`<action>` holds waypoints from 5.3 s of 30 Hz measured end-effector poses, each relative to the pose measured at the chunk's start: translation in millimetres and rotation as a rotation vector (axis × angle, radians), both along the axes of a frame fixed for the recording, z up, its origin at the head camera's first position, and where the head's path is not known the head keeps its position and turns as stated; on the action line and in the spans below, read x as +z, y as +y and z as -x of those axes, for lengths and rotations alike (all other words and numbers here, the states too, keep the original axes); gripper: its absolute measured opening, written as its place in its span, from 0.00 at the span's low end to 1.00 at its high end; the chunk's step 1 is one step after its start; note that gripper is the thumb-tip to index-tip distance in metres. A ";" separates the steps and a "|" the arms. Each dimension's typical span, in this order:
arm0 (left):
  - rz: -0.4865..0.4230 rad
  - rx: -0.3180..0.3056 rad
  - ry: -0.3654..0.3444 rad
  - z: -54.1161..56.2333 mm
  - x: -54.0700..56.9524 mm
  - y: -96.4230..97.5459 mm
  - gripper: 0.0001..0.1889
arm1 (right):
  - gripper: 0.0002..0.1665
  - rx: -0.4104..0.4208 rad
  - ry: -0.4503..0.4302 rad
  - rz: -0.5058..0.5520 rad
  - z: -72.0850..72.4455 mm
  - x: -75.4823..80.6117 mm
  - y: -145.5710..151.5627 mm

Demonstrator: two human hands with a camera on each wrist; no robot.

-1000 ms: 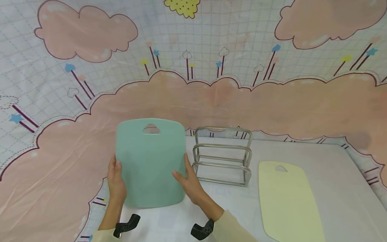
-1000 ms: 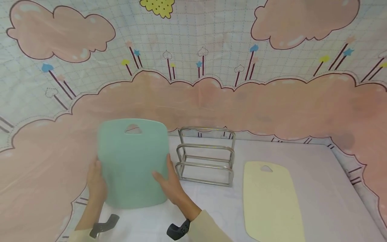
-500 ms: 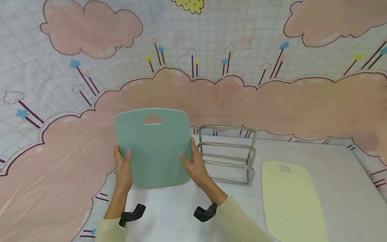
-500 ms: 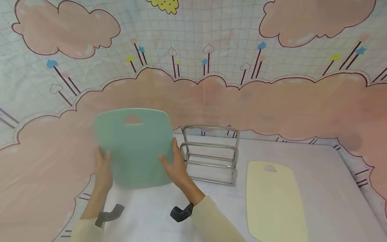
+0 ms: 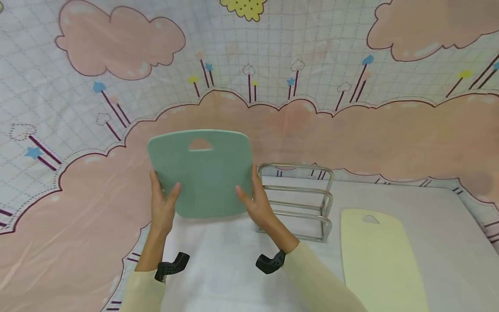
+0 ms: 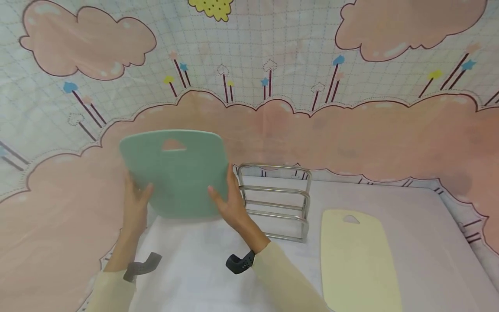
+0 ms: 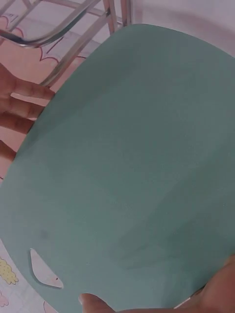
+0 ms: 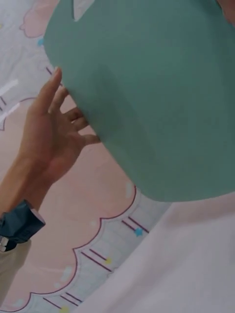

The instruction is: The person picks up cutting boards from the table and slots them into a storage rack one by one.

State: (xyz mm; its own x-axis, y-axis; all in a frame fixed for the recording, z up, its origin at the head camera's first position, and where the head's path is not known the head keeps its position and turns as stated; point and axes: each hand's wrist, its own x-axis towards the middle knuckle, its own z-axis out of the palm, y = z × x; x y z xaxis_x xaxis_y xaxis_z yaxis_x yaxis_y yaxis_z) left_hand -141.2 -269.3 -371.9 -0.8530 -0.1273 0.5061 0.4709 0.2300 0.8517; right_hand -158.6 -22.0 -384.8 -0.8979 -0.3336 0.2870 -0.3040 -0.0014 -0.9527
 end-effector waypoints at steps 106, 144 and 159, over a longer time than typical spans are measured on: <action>-0.004 -0.400 -0.120 36.2 -10.1 137.0 0.40 | 0.42 -0.415 0.077 -0.172 -3.8 -25.0 166.0; 0.157 -0.344 -0.211 45.2 -7.4 155.3 0.41 | 0.39 -0.419 0.014 -0.199 -14.7 -14.0 186.9; 0.204 -0.349 -0.247 63.0 -14.6 150.8 0.41 | 0.43 -0.356 -0.053 -0.239 -4.4 -9.1 191.6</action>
